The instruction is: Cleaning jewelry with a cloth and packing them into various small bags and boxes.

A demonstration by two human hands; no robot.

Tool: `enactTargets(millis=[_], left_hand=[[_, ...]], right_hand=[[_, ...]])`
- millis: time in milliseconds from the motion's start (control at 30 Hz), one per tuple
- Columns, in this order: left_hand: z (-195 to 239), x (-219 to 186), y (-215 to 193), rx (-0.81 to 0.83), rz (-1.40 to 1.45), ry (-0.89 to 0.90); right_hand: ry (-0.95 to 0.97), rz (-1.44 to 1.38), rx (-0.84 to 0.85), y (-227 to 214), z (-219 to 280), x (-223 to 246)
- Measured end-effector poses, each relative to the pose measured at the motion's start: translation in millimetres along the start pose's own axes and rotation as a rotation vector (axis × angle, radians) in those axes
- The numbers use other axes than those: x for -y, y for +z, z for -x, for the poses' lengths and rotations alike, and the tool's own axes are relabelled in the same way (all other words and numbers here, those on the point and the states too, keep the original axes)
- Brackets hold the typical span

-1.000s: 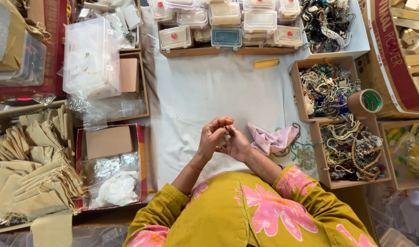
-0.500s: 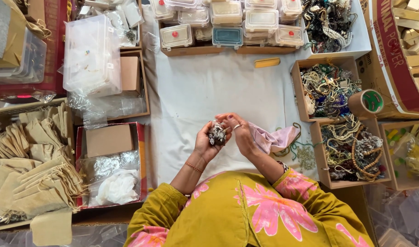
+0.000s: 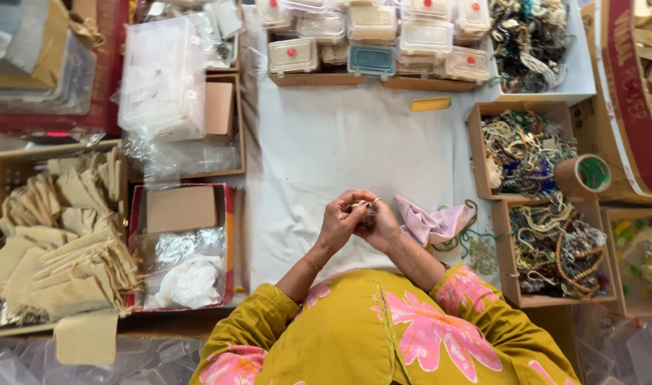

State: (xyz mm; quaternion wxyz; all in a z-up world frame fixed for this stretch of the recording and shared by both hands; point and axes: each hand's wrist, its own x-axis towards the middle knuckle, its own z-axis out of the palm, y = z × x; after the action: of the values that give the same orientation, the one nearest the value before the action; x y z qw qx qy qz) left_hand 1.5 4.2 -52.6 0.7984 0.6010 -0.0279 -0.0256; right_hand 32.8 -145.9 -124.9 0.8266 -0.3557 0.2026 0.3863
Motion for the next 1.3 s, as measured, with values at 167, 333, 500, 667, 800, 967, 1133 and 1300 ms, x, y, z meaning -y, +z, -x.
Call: enactTargets(millis=[167,333,500,667,800,967,1133,1300], left_hand=[[7,-7,-20,-0.081,-0.163,0.036],[11,2,-44,-0.209,-0.268,0.034],[15,25,-68,-0.287,-0.159,-0.122],[29,23,-108,-0.405,-0.163,-0.107],[36,-4,-142,-0.537,-0.119,-0.036],[54,-19,-209,-0.713,-0.056,0.176],[95,-54,-269,-0.887,-0.084,0.322],[144,-99,-294,-1.101,-0.189,0.359]], right_hand=[[-0.062,-0.012,0.029,20,31,31],[-0.041,-0.023,0.047,21,36,28],[0.163,0.052,0.058,-57,-5,-8],[0.039,0.132,0.273,50,54,21],[0.193,0.243,0.093,-27,8,-2],[0.243,0.263,0.296,-30,10,0],[0.088,0.14,0.429,55,49,31],[0.257,0.151,0.238,-53,-17,10]])
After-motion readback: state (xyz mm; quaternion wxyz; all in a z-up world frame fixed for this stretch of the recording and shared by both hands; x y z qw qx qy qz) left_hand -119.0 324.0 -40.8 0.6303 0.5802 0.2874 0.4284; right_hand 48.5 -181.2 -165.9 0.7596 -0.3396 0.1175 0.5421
